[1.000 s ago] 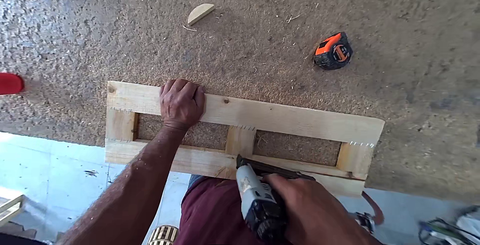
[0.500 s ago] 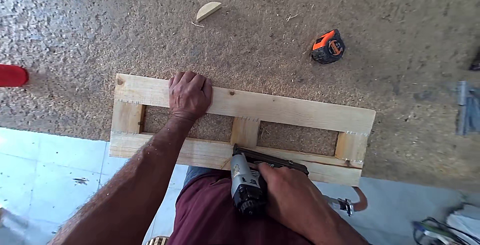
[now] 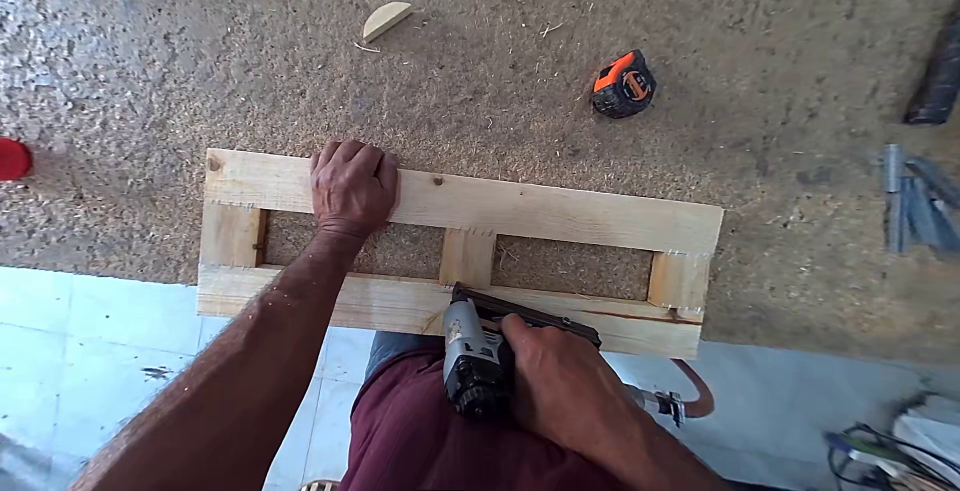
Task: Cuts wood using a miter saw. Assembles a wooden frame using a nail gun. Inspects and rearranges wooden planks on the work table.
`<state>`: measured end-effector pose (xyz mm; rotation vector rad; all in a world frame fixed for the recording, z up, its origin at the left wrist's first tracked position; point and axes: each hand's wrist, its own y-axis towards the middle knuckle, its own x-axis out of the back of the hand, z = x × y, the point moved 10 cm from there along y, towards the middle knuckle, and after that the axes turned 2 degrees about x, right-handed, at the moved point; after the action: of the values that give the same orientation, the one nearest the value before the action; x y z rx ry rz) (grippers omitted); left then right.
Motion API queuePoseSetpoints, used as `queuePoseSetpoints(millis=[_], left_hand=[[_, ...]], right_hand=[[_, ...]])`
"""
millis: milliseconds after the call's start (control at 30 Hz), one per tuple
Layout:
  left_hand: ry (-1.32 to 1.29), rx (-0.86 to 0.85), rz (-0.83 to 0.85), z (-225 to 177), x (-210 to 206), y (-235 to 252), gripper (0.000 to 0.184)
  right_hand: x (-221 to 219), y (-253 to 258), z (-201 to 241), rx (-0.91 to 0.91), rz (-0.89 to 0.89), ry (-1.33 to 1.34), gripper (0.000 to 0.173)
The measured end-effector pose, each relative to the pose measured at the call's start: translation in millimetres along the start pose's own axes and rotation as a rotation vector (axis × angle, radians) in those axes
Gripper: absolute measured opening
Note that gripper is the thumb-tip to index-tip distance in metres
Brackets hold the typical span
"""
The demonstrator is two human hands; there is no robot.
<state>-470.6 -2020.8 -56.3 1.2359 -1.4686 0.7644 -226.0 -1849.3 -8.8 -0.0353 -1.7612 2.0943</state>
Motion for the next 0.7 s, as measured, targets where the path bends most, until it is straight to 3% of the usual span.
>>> queuePoseSetpoints(millis=[367, 700], left_hand=[[0.010, 0.013, 0.004, 0, -1, 1, 0.041], [0.018, 0.009, -0.014, -2, 2, 5, 0.041]], right_hand=[[-3, -5, -28, 0.028, 0.012, -0.004, 0.044], [-2, -7, -38, 0.012, -0.015, 0.012, 0.052]])
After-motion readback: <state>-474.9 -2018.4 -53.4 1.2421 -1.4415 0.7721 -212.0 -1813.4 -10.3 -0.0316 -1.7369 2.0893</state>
